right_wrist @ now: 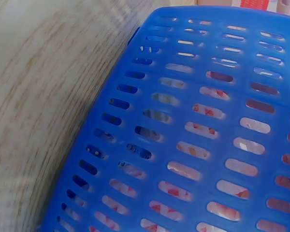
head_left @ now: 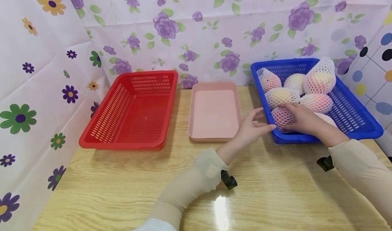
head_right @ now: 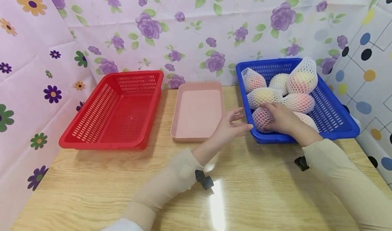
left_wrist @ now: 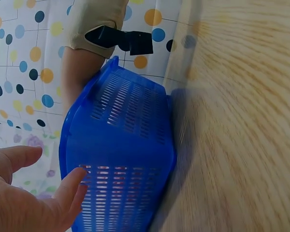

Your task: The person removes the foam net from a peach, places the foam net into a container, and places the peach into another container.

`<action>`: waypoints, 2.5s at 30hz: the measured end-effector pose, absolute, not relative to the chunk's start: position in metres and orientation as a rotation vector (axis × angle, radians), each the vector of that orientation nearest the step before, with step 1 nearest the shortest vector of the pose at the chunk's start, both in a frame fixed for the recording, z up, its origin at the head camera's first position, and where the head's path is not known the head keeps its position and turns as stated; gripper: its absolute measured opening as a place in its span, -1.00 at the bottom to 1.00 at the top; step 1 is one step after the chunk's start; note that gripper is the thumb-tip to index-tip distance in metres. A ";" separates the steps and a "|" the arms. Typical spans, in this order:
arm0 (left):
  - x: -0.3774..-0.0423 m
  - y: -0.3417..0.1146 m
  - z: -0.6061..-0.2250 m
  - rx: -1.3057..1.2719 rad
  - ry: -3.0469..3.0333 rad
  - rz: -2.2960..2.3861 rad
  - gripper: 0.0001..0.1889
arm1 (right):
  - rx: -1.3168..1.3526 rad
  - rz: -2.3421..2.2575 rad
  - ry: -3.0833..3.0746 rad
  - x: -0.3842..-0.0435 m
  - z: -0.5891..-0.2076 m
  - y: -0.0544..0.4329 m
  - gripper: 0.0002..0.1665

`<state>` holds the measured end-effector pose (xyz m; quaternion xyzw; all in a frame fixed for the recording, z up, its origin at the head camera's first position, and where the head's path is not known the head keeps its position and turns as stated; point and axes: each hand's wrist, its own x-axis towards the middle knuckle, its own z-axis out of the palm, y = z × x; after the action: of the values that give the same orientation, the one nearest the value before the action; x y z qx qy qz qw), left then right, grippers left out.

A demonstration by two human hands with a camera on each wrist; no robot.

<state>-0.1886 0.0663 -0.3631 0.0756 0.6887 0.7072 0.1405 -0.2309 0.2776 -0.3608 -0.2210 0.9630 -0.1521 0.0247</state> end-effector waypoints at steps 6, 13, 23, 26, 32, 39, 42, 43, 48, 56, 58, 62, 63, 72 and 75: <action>-0.190 0.077 -0.367 0.123 1.864 2.142 -0.36 | -0.688 -0.441 2.985 -0.231 -0.361 0.275 -0.08; -0.193 0.083 -0.368 0.031 1.802 2.205 -0.33 | -0.676 -0.359 2.976 -0.235 -0.363 0.274 0.00; -0.199 0.085 -0.367 -0.017 1.712 2.248 -0.27 | -0.690 -0.277 2.983 -0.240 -0.363 0.269 0.05; -0.199 0.085 -0.367 -0.015 1.695 2.248 -0.26 | -0.693 -0.283 2.979 -0.241 -0.364 0.270 0.05; -0.198 0.085 -0.371 -0.007 1.678 2.265 -0.27 | -0.699 -0.315 2.983 -0.239 -0.363 0.269 -0.03; -0.199 0.084 -0.371 -0.042 1.656 2.280 -0.27 | -0.685 -0.319 2.992 -0.239 -0.362 0.268 -0.06; -0.198 0.084 -0.371 -0.053 1.642 2.277 -0.27 | -0.680 -0.338 2.997 -0.238 -0.361 0.270 -0.02; -0.198 0.084 -0.371 -0.057 1.640 2.274 -0.27 | -0.679 -0.343 2.999 -0.238 -0.361 0.271 -0.01; -0.196 0.085 -0.372 -0.075 1.627 2.267 -0.26 | -0.687 -0.378 3.018 -0.233 -0.361 0.274 -0.02; -0.197 0.085 -0.373 -0.086 1.608 2.285 -0.27 | -0.678 -0.454 3.045 -0.229 -0.358 0.278 0.01; -0.197 0.085 -0.373 -0.086 1.614 2.288 -0.27 | -0.683 -0.491 3.058 -0.228 -0.356 0.280 0.01; -0.196 0.084 -0.371 -0.080 1.639 2.278 -0.28 | -0.705 -0.560 3.097 -0.224 -0.354 0.282 0.00; -0.196 0.084 -0.371 -0.076 1.644 2.275 -0.28 | -0.711 -0.579 3.107 -0.223 -0.353 0.282 -0.01; -0.195 0.083 -0.370 -0.027 1.679 2.234 -0.26 | -0.658 -0.643 3.138 -0.211 -0.341 0.282 -0.01; -0.194 0.081 -0.367 -0.003 1.692 2.206 -0.25 | -0.685 -0.691 3.156 -0.208 -0.337 0.280 0.00</action>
<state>-0.1944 0.0807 -0.3674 -0.0012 0.5987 0.7805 0.1797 -0.2077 0.2804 -0.3367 -0.2067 0.9525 -0.2085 -0.0806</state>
